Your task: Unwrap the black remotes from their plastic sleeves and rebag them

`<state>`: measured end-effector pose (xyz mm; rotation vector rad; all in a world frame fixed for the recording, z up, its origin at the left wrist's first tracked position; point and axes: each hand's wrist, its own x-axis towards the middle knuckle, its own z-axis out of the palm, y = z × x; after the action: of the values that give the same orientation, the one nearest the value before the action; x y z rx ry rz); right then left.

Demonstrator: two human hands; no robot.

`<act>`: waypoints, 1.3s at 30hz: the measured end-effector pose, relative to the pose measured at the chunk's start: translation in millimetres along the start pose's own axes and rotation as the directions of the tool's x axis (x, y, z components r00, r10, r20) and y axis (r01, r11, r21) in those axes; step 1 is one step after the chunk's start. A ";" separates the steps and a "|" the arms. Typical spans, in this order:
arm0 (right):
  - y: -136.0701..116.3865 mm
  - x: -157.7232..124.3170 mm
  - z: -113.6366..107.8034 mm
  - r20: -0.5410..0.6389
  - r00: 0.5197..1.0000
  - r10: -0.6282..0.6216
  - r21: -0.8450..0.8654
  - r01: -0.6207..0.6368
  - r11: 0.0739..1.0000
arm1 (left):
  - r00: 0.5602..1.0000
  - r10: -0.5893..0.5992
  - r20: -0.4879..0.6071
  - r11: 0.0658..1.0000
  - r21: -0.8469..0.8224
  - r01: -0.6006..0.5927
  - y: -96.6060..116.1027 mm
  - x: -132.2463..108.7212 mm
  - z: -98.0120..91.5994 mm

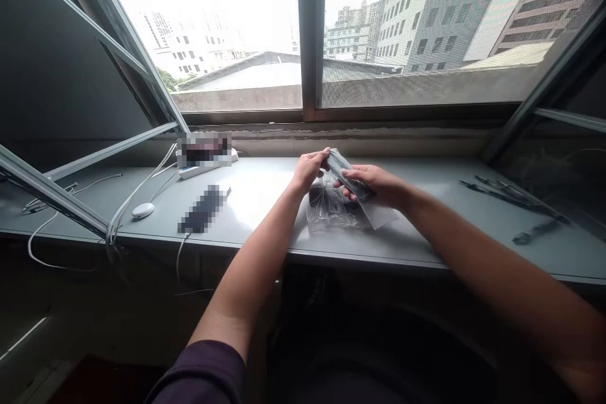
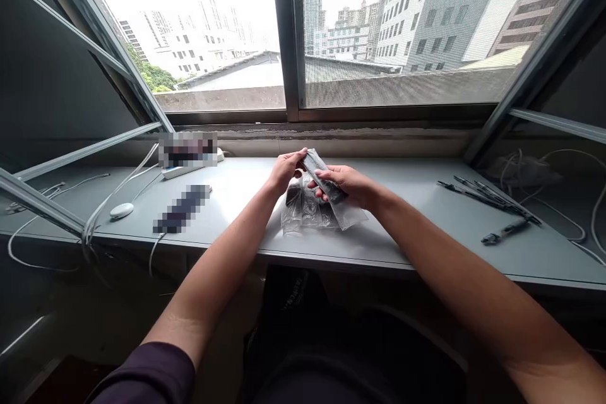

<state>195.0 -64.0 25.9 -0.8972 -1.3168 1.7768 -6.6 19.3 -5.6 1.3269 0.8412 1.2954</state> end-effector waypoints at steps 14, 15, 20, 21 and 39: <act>-2.2 -3.4 -1.1 0.086 0.996 0.034 -0.013 -0.033 0.999 | 0.997 0.034 0.062 0.999 0.033 -0.037 -3.5 2.5 -5.9; -1.6 -2.6 -1.6 0.073 0.996 0.041 -0.012 -0.040 0.999 | 0.996 0.068 0.049 0.997 0.041 -0.070 -3.9 3.4 -6.0; 0.7 0.2 -3.5 0.049 0.998 0.045 -0.019 -0.044 0.999 | 0.997 0.070 -0.027 0.997 0.025 -0.069 -0.4 0.7 -3.7; 0.8 0.3 -3.4 0.051 0.998 0.038 -0.014 -0.037 0.999 | 1.000 0.024 -0.019 1.000 0.017 -0.023 0.3 -0.8 -3.0; -4.0 -3.0 -1.8 0.028 0.997 0.072 -0.053 -0.070 0.996 | 0.980 -0.112 0.162 0.991 -0.049 0.122 -9.2 0.3 -2.1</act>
<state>198.7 -65.0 29.6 -0.9602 -1.3718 1.8241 -7.0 21.9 -14.7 1.2962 0.7526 1.0990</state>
